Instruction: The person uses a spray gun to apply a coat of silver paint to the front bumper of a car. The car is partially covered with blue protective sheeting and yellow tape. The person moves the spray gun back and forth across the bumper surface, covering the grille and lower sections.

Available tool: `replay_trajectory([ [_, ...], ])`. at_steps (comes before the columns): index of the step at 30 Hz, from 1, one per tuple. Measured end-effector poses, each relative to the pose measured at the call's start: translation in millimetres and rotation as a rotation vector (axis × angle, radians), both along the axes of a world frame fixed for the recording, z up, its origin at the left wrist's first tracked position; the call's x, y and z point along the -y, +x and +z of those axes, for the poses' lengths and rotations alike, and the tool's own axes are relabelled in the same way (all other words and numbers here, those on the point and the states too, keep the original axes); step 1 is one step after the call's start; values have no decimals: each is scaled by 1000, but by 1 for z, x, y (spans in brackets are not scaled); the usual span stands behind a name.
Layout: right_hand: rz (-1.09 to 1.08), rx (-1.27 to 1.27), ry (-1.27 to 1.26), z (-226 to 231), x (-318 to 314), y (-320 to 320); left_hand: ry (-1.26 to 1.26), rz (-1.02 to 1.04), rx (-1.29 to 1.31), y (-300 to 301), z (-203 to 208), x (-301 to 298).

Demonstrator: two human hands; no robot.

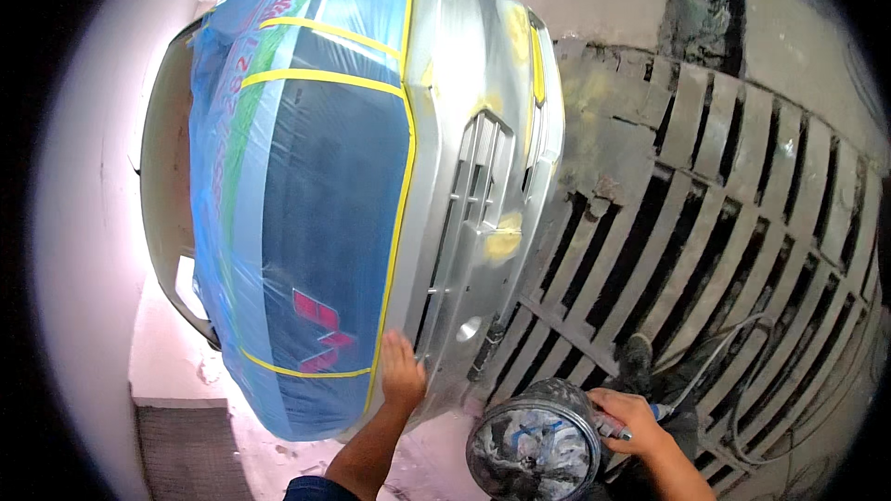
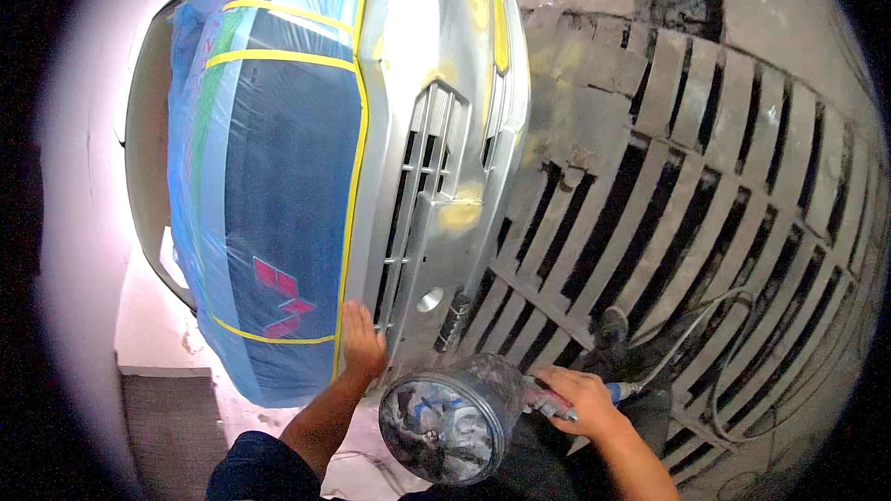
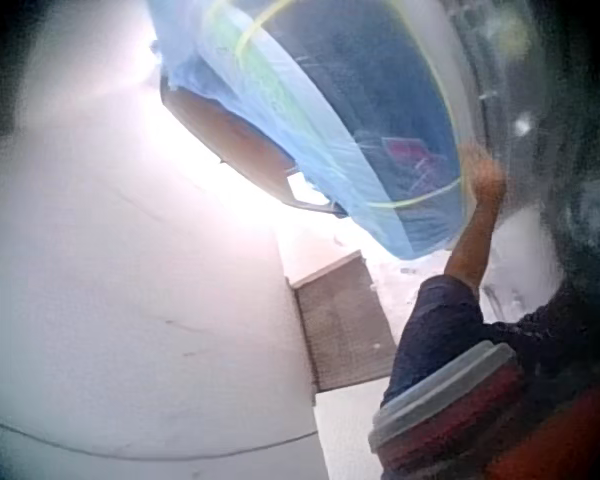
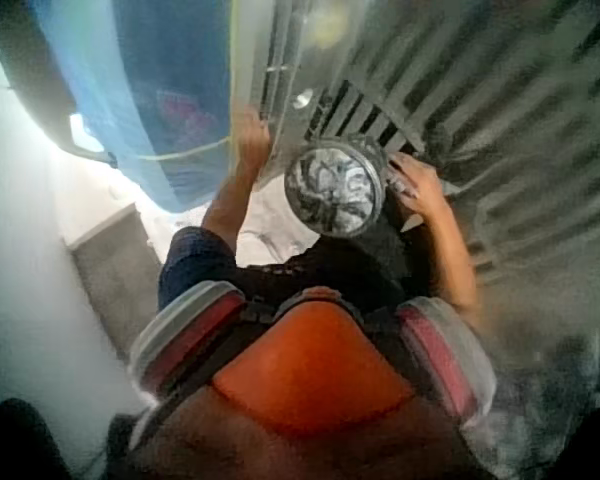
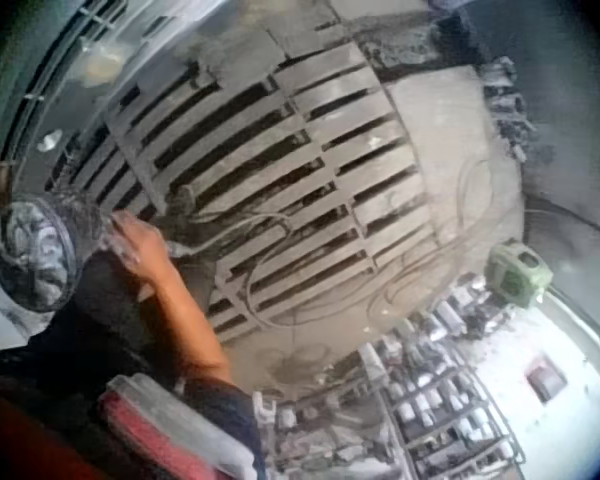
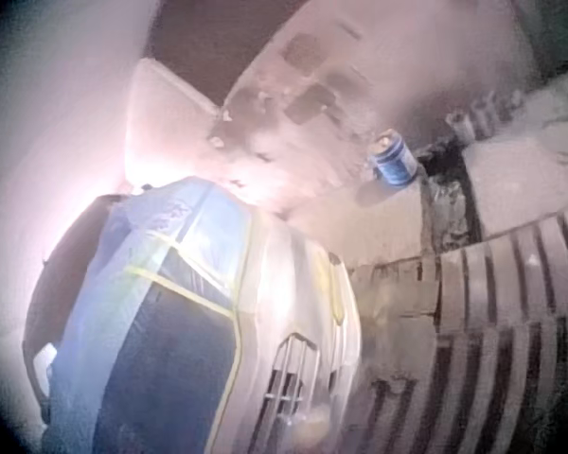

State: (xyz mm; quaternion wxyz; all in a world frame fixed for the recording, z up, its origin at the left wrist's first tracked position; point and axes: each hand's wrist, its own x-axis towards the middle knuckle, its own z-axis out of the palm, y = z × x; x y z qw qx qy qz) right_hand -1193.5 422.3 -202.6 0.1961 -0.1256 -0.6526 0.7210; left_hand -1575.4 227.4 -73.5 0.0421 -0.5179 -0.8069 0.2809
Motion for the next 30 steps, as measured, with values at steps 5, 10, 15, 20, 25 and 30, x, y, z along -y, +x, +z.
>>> replay_trajectory([
  [5, -86, 35, 96, 41, 0, 10, 20, 209, 108, 33, 13, 83],
  [10, -98, 78, 173, 74, -1, 0, -83, -226, 165, 23, 29, -48],
  [15, -71, 157, -33, 59, 26, -14, -147, -637, -53, -37, 30, -208],
  [20, -43, 178, -66, 51, 44, -15, -166, -568, 61, -42, 9, -120],
  [25, 7, 114, 133, 69, 56, -15, -388, -540, 66, -57, 37, 48],
  [30, -17, 158, 177, 95, 64, -4, -478, -184, 185, -32, 76, 145],
])
